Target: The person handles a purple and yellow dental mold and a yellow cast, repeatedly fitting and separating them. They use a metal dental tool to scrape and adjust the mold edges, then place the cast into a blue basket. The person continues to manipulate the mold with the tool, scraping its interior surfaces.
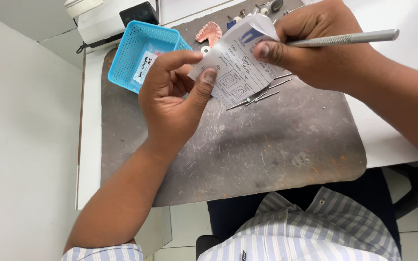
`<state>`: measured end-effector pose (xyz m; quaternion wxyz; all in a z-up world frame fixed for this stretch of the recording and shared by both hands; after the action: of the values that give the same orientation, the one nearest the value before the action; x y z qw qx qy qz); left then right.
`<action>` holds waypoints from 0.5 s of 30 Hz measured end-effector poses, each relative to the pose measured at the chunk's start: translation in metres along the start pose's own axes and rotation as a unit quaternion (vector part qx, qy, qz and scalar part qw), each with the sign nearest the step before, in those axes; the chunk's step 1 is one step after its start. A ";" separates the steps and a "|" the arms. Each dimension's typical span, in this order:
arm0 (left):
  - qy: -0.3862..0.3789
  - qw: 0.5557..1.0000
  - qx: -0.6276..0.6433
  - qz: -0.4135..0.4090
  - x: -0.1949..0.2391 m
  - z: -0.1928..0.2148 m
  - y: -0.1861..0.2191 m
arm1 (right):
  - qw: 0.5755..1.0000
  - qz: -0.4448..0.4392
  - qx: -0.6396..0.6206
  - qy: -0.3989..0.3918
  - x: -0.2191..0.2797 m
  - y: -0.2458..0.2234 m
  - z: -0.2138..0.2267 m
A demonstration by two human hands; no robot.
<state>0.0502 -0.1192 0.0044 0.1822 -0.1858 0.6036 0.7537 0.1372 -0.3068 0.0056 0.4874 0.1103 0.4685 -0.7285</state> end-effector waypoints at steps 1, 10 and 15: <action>0.002 1.000 -0.010 0.001 -0.001 0.000 0.000 | 1.000 -0.011 0.022 -0.007 0.001 0.003 0.000; -0.012 0.998 -0.016 0.053 0.001 -0.009 -0.002 | 0.993 -0.050 0.099 -0.032 0.012 0.003 0.006; -0.016 0.996 -0.044 0.077 0.001 -0.011 -0.002 | 0.994 -0.040 0.095 -0.020 0.012 -0.006 0.008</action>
<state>0.0506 -0.1294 -0.0002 0.1253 -0.1347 0.5791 0.7942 0.1286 -0.3200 0.0056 0.4542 0.1228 0.3912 -0.7909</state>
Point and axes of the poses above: each hand's wrist, its own x-axis away from the middle knuckle, its own z-axis out of the back of the hand, y = z × x, the point moved 10 cm from there along -x, towards the middle knuckle, and after that the axes turned 12 degrees about z, right-handed, at the moved point
